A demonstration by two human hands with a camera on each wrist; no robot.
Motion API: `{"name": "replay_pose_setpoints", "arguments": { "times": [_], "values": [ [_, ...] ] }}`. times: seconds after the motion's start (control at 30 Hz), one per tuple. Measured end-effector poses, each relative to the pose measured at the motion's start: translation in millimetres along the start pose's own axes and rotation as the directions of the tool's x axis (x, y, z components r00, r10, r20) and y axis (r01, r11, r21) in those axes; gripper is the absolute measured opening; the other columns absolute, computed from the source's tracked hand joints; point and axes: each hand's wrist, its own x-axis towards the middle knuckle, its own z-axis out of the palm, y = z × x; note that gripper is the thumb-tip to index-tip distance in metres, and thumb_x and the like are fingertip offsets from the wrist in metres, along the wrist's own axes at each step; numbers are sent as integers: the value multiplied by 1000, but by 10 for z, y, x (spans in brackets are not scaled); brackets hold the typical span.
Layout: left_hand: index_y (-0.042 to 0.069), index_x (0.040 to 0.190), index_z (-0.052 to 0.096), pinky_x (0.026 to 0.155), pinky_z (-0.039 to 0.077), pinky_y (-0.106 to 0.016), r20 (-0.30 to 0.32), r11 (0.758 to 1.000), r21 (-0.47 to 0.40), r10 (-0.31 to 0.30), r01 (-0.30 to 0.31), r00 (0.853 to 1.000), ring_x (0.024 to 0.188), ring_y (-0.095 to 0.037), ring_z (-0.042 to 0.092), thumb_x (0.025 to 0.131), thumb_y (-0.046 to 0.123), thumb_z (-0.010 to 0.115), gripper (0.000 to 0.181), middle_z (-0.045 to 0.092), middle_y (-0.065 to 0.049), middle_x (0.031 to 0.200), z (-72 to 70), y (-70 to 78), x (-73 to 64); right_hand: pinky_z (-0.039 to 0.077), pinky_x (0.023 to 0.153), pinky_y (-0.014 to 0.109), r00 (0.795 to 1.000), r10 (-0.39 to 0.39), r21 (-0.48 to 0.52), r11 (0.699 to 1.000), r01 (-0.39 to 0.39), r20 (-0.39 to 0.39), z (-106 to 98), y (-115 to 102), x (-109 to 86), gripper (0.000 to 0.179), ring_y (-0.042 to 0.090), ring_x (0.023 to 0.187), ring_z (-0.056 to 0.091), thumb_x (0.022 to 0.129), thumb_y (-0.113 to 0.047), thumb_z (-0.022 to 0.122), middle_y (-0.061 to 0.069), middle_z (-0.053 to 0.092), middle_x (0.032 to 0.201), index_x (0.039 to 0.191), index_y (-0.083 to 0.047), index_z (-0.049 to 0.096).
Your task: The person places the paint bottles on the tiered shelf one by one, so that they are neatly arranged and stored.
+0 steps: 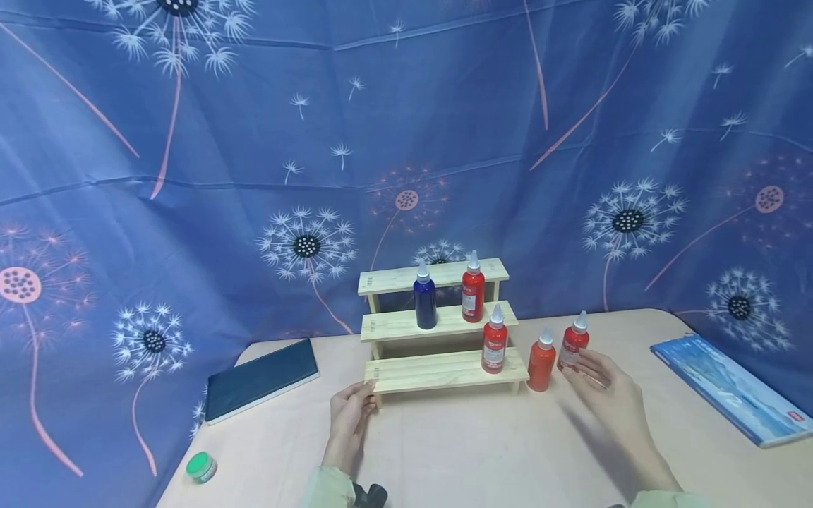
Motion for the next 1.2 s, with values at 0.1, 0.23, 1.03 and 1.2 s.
{"name": "replay_pose_setpoints", "arguments": {
  "times": [0.1,0.23,1.03,1.2],
  "values": [
    [-12,118,57,65,54,-16,2,1000,1,-4,4,1000,71,-7,60,92,14,65,38,64,-3,85,-10,-3,6,43,70,-2,1000,21,-13,1000,-21,-11,-58,91,37,68,44,120,54,94,-41,63,28,54,134,142,2,42],
    [-12,118,57,64,54,-15,1,1000,-2,-8,8,1000,70,-7,60,92,14,65,37,64,-3,85,-9,-8,14,55,83,19,999,40,-35,999,-41,-21,-102,199,108,71,48,121,51,95,-41,62,31,51,135,144,4,39],
    [-13,117,58,63,54,-15,-9,1000,-6,4,-5,1000,68,-7,61,92,12,65,37,67,-3,83,0,-34,36,42,99,62,984,175,-14,984,-175,19,105,331,609,83,53,133,34,96,-36,62,35,31,148,153,2,15],
    [-13,116,58,63,54,-16,-11,1000,-9,12,-12,1000,68,-6,61,91,12,66,36,66,-3,82,7,-38,50,41,100,63,982,185,-27,983,-184,30,165,367,696,84,54,132,34,96,-36,62,35,31,147,153,2,14]
  ]
}}
